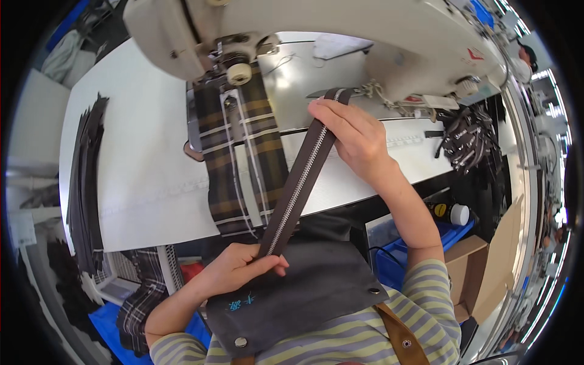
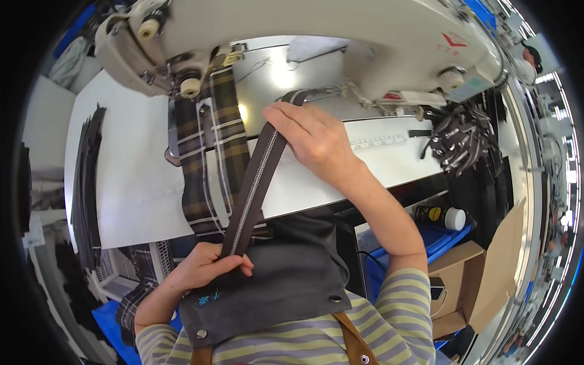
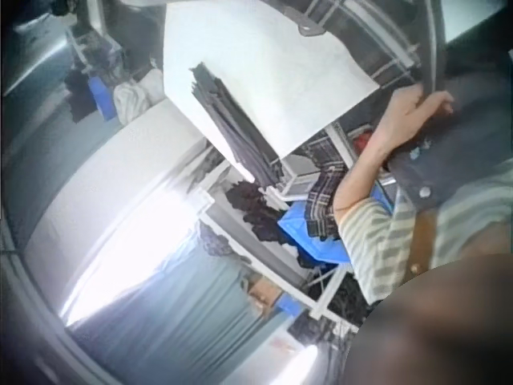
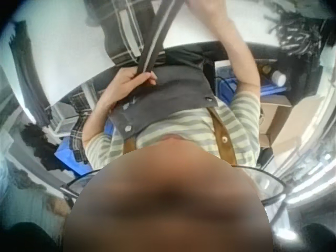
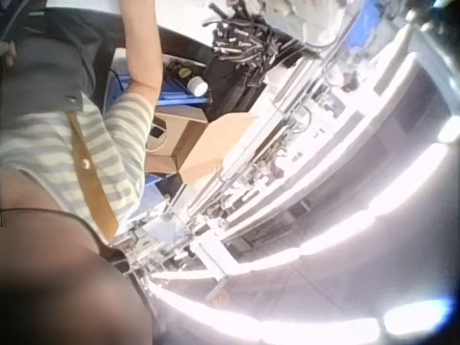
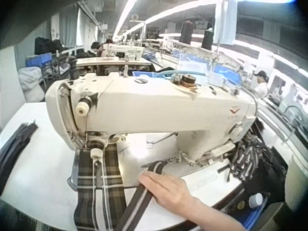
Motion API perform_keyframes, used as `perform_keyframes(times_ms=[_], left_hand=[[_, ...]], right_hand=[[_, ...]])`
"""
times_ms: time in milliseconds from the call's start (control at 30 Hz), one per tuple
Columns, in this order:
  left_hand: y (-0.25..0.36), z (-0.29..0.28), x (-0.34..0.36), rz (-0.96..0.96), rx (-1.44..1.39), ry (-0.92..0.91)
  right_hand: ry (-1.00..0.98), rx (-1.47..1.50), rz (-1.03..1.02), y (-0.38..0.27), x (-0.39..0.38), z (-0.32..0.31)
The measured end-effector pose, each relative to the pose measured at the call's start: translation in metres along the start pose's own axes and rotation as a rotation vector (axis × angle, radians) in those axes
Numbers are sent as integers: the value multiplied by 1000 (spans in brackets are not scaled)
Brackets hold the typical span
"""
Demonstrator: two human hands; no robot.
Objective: Sewing a zipper onto pieces of plaid fabric using an industrial sewing machine.
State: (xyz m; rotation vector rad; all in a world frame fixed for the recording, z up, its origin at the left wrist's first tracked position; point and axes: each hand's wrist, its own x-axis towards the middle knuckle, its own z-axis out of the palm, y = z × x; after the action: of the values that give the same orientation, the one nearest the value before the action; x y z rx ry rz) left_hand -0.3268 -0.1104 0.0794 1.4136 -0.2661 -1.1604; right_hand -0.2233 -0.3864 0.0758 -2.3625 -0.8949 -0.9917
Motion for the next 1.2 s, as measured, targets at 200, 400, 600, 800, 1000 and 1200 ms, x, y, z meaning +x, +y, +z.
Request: perform_keyframes(times_ms=[200, 400, 600, 800, 1000, 1200], left_hand=[[18, -4, 4, 187, -600, -18], [27, -14, 5, 92, -428, 3], [53, -29, -1, 31, -411, -12], [88, -110, 24, 242, 676, 377], [49, -149, 77, 719, 1317, 926], [37, -149, 84, 757, 1434, 954]], right_hand=[[-143, 545, -88, -72, 4, 27], [-319, 344, 22, -47, 10, 36], [-245, 203, -111, -25, 35, 56], [-148, 375, -17, -2, 48, 84], [-200, 418, 110, -1, 40, 93], [-267, 308, 136, 0, 37, 94]])
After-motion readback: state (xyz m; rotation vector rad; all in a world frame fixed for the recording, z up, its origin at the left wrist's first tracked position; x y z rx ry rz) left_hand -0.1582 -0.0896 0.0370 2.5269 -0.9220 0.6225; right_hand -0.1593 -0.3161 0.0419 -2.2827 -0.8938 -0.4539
